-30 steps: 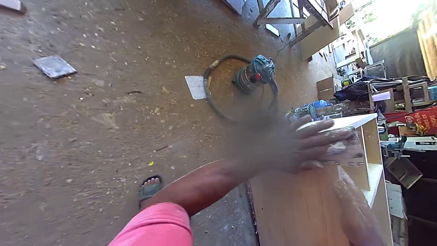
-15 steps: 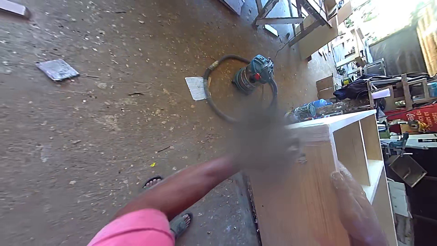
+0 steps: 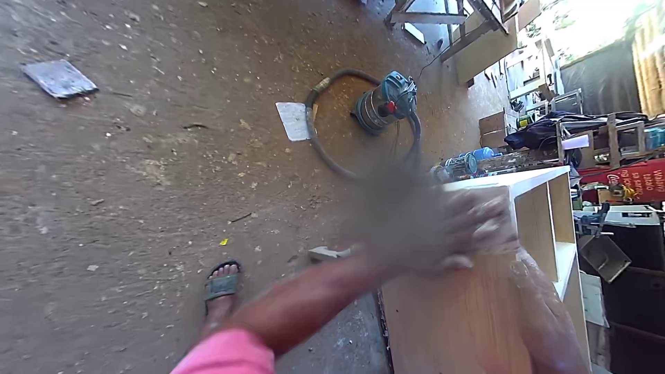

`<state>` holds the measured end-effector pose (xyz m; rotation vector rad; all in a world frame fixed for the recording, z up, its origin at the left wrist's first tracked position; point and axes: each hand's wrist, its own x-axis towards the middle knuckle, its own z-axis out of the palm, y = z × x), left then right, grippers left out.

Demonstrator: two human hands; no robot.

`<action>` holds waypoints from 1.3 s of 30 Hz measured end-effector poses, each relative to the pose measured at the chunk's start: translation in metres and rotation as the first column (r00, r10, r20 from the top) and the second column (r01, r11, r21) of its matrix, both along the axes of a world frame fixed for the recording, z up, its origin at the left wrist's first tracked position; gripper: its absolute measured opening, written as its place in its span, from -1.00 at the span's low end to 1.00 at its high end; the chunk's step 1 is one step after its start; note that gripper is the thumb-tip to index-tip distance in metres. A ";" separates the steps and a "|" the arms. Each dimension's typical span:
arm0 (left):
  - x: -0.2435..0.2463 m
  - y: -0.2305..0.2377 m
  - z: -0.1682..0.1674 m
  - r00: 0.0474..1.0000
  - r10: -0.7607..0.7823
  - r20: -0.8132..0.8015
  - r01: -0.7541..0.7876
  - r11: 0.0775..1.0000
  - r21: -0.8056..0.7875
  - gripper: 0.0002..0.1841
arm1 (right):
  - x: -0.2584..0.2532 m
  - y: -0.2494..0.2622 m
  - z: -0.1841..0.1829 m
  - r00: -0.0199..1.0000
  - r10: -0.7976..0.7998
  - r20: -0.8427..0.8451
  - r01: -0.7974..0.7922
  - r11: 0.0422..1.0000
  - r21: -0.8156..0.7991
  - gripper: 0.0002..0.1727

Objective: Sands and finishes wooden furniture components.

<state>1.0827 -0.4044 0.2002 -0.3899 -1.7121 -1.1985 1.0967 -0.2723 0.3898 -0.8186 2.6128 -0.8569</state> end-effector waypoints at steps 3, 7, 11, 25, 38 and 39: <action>0.036 0.038 -0.023 0.988 0.037 0.153 -0.059 0.987 0.148 -0.29 | 0.001 -0.005 0.001 0.999 -0.032 0.007 0.032 0.999 0.017 -0.28; -0.010 -0.003 0.027 0.998 0.067 0.019 -0.069 0.992 0.106 -0.21 | -0.003 -0.004 0.000 1.000 0.000 -0.026 0.001 0.999 0.040 -0.27; -0.003 -0.011 -0.026 0.999 0.025 -0.026 -0.026 0.999 -0.022 -0.30 | -0.002 -0.006 0.001 1.000 -0.003 -0.023 0.004 0.999 0.036 -0.26; -0.015 -0.030 0.007 0.982 -0.041 -0.182 0.005 0.982 -0.191 -0.57 | -0.004 -0.003 -0.001 0.999 0.035 -0.016 -0.035 0.999 0.017 -0.26; 0.046 0.095 -0.038 0.939 0.081 0.334 -0.286 0.723 0.629 -0.33 | 0.004 -0.010 0.002 0.999 -0.007 -0.039 0.009 0.999 0.049 -0.16; 0.057 0.107 -0.046 0.929 0.062 0.364 -0.280 0.761 0.585 -0.21 | 0.003 -0.010 0.002 0.999 -0.001 -0.037 0.003 0.999 0.049 -0.16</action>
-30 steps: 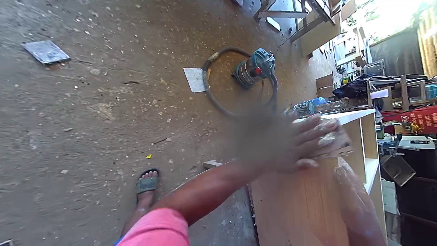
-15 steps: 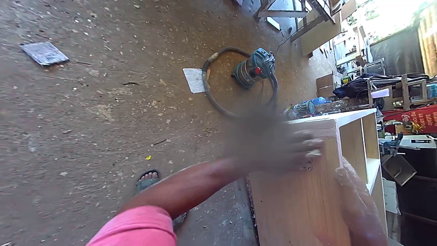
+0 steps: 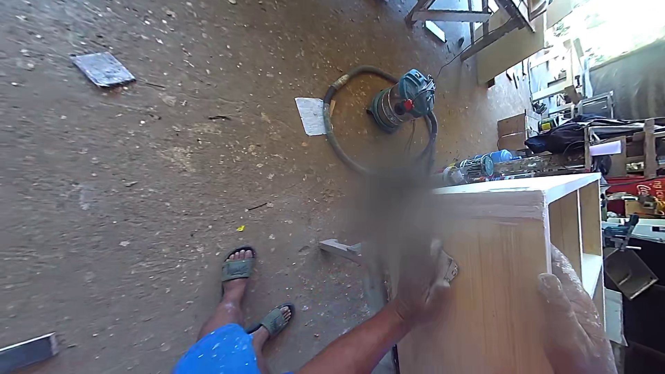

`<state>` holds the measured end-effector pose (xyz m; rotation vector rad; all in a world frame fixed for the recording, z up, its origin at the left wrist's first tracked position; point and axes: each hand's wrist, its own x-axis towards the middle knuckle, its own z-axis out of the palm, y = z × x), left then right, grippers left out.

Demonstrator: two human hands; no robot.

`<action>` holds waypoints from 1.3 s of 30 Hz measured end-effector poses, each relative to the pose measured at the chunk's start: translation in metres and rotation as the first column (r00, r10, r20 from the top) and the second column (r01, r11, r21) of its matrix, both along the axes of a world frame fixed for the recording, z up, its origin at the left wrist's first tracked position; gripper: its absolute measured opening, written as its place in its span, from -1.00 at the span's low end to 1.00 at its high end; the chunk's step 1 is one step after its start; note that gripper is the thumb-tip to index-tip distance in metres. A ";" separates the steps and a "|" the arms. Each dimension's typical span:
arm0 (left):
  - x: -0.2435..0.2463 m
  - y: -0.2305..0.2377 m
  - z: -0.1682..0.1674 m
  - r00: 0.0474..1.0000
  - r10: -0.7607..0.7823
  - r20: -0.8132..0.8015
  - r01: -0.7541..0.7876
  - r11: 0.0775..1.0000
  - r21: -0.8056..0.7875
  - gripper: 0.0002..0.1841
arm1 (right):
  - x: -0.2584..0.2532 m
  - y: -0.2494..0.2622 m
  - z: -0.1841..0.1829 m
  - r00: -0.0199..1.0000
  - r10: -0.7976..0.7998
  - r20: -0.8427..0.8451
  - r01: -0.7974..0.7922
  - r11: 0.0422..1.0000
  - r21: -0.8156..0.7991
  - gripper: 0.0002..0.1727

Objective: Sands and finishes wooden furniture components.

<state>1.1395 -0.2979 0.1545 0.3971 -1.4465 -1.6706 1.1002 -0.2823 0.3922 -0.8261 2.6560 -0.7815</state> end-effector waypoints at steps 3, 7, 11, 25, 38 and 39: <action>0.021 0.018 -0.030 0.992 -0.076 0.105 0.082 0.995 -0.057 -0.19 | -0.002 0.000 0.001 1.000 0.002 -0.018 -0.002 1.000 0.012 -0.16; -0.024 -0.028 -0.043 0.992 -0.022 0.124 0.028 0.999 -0.045 -0.31 | -0.003 -0.002 0.001 1.000 0.009 -0.012 -0.009 1.000 0.013 -0.17; -0.077 -0.112 0.046 0.986 -0.119 -0.114 0.069 0.926 -0.371 -0.23 | -0.003 -0.003 0.004 1.000 0.021 -0.021 -0.020 1.000 0.021 -0.27; -0.104 -0.160 0.085 0.842 -0.413 -0.347 0.050 0.702 -0.711 -0.27 | 0.002 -0.001 0.006 0.994 -0.091 0.068 0.094 0.995 -0.043 -0.37; -0.076 -0.124 0.050 0.896 -0.335 -0.292 0.117 0.812 -0.572 -0.26 | 0.004 0.004 0.005 0.999 -0.036 0.037 0.037 0.999 -0.020 -0.31; -0.071 -0.123 0.008 0.920 -0.335 -0.204 0.156 0.790 -0.593 -0.26 | 0.003 0.000 0.005 0.998 -0.045 0.050 0.046 0.999 -0.022 -0.28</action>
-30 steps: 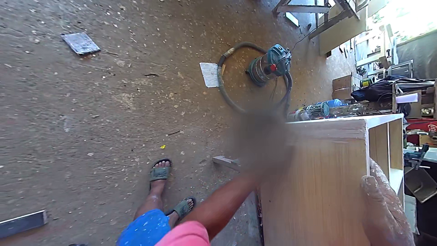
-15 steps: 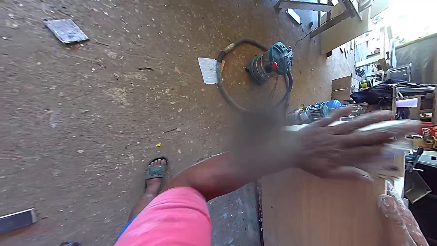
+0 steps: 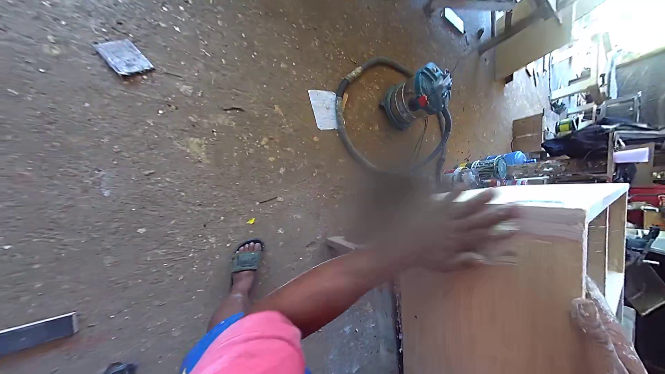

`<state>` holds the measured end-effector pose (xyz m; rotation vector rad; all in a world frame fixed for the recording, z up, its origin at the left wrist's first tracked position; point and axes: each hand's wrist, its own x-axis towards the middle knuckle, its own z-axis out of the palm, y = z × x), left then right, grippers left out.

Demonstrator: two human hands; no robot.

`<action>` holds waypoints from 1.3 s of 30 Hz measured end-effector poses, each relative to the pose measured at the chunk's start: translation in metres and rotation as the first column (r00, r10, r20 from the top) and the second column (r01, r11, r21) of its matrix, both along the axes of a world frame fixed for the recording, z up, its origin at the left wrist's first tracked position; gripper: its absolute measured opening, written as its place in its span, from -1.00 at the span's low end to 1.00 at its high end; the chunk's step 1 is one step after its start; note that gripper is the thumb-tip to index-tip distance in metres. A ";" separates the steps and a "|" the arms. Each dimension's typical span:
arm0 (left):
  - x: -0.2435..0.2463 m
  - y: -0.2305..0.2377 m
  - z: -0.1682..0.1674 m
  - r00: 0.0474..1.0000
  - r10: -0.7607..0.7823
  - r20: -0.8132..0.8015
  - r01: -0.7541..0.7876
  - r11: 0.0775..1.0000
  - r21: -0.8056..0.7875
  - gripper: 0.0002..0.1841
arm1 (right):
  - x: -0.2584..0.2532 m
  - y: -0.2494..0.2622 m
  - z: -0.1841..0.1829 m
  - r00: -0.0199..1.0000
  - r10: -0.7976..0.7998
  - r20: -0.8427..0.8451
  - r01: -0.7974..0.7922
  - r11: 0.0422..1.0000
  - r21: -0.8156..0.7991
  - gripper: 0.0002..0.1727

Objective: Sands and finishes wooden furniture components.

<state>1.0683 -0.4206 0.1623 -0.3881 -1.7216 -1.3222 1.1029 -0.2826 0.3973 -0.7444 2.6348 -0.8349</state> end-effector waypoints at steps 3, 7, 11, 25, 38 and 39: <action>0.019 0.013 -0.095 0.980 0.067 0.187 -0.068 0.998 -0.005 -0.27 | 0.005 -0.003 0.000 1.000 -0.012 0.002 0.012 1.000 0.006 -0.24; 0.000 0.016 0.005 0.967 0.151 0.204 -0.193 0.959 0.205 -0.24 | 0.001 -0.003 0.000 1.000 -0.031 -0.004 0.031 0.999 -0.018 -0.32; 0.020 0.046 0.009 0.922 0.071 0.381 -0.244 0.869 0.430 -0.29 | 0.002 -0.003 0.000 0.999 -0.036 0.022 0.037 0.999 -0.033 -0.40; 0.048 0.078 0.020 0.764 -0.070 0.641 -0.403 0.724 0.560 -0.36 | 0.003 -0.006 0.000 1.000 0.002 -0.023 -0.001 0.999 0.036 -0.30; 0.002 0.024 0.066 0.939 0.109 0.325 -0.248 0.871 0.425 -0.27 | 0.000 -0.005 0.001 0.999 0.019 -0.034 -0.018 0.999 0.050 -0.33; -0.003 0.017 0.063 0.965 0.112 0.237 -0.194 0.913 0.359 -0.25 | 0.001 -0.004 0.000 1.000 0.009 -0.025 -0.008 0.999 0.041 -0.34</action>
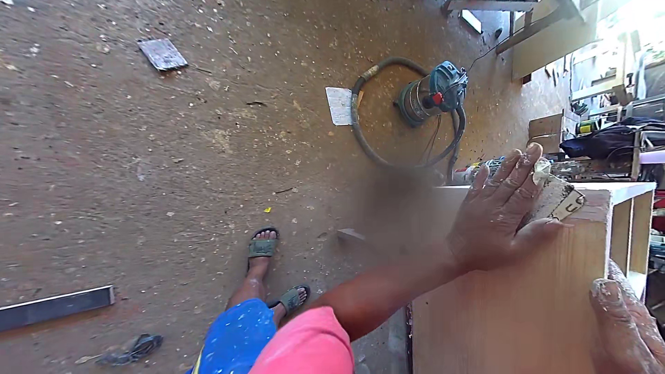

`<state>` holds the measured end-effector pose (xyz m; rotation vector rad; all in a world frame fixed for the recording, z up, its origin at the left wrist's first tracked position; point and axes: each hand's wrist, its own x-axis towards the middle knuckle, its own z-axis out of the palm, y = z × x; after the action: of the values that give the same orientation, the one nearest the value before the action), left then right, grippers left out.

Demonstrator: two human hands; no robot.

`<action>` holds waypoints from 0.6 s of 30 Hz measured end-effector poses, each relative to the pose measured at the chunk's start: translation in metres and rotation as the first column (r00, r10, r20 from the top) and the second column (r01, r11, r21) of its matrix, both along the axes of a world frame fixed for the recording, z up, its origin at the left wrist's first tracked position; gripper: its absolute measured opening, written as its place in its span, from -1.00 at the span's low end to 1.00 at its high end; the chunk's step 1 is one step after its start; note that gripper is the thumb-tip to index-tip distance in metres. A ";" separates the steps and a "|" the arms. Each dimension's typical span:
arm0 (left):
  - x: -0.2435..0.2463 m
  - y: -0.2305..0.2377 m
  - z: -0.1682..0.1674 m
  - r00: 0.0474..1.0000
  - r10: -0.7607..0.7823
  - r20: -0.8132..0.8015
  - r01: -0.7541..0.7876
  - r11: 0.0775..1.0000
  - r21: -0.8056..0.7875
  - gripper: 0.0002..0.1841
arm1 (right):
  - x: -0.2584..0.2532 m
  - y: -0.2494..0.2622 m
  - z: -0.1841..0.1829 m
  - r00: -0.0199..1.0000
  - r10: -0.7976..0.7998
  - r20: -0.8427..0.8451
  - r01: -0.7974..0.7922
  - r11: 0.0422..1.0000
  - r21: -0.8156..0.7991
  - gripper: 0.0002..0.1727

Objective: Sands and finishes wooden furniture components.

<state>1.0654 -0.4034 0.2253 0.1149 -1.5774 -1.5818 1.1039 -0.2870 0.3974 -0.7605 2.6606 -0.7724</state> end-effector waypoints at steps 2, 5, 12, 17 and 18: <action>0.004 -0.004 -0.046 0.994 -0.087 -0.067 0.076 0.985 -0.153 -0.23 | 0.003 0.002 0.002 1.000 -0.014 0.017 0.014 1.000 -0.018 -0.33; 0.018 -0.009 -0.147 0.996 -0.093 0.019 0.094 0.940 -0.327 -0.20 | 0.004 -0.002 0.001 0.999 -0.024 0.025 0.025 0.999 -0.030 -0.29; -0.023 -0.051 -0.039 0.914 -0.269 -0.302 0.069 0.839 -0.539 -0.36 | -0.001 0.004 0.000 0.997 -0.053 0.062 0.058 0.995 -0.080 -0.40; -0.009 -0.048 -0.116 0.956 -0.194 -0.218 0.036 0.819 -0.572 -0.41 | 0.003 0.002 0.002 0.996 -0.049 0.076 0.056 0.995 -0.082 -0.32; -0.013 -0.051 -0.105 0.948 -0.204 -0.244 0.028 0.818 -0.574 -0.44 | 0.002 0.002 0.002 0.998 -0.035 0.061 0.039 0.997 -0.067 -0.30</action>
<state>1.0527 -0.4544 0.1203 -0.5356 -1.7628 -1.0867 1.1060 -0.2846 0.3992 -0.6956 2.6139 -0.8859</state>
